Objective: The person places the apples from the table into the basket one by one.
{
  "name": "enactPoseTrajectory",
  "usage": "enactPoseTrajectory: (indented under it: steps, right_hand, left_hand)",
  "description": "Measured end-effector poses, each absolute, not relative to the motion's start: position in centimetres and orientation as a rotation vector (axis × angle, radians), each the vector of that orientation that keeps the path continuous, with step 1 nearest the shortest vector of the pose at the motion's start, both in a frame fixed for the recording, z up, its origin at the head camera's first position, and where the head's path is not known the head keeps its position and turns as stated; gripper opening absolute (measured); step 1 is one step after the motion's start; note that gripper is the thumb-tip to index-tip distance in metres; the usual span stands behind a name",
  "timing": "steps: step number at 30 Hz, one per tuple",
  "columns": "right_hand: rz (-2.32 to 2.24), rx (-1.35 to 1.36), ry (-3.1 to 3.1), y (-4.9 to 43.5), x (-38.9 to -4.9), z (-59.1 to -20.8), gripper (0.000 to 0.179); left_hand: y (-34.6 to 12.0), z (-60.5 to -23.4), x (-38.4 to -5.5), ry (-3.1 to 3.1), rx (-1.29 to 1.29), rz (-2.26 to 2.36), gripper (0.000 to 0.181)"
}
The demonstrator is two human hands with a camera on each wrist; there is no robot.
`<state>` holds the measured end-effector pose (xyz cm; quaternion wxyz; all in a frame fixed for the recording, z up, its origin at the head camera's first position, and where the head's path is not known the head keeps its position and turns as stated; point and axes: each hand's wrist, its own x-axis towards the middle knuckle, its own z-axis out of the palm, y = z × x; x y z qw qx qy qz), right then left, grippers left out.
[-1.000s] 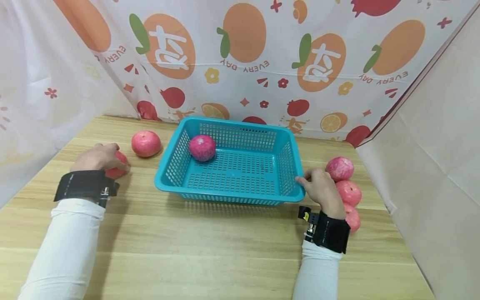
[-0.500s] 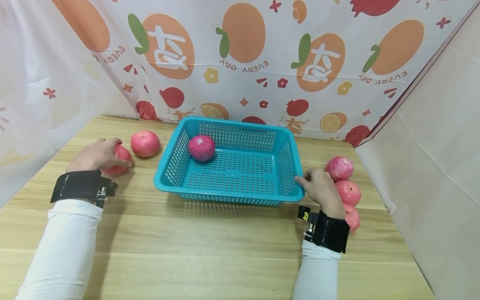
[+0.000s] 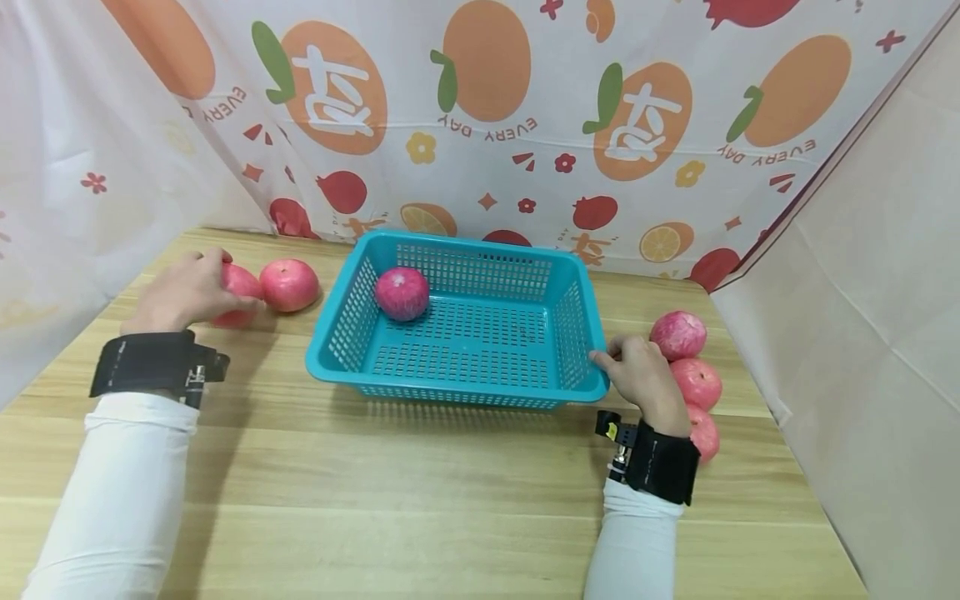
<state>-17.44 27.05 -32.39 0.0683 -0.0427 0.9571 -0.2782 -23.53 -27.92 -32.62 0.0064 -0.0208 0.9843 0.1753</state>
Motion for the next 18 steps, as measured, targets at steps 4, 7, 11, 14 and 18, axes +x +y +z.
enactPoseTrajectory:
  steps: [4,7,11,14,18]
  right_hand:
    - [-0.846,-0.121,2.873,27.0,-17.4,-32.5,0.034]
    - [-0.856,-0.115,2.859,26.9,-17.3,-32.6,0.035]
    - [-0.852,-0.118,2.867,26.9,-17.3,-32.6,0.033]
    - [-0.847,-0.133,2.886,27.0,-17.3,-32.6,0.032]
    - [-0.850,-0.138,2.889,27.1,-17.4,-32.5,0.032]
  left_hand:
    - [-27.7,-32.1,-23.5,3.138,-0.058,0.547,0.084]
    - [-27.5,-31.9,-23.4,3.169,-0.053,0.547,0.081]
    - [-27.2,-31.8,-23.3,3.178,-0.052,0.551,0.078]
    - [-27.0,-31.7,-23.4,3.185,-0.055,0.563,0.077]
    - [-26.7,-31.5,-23.6,3.184,-0.061,0.590,0.077]
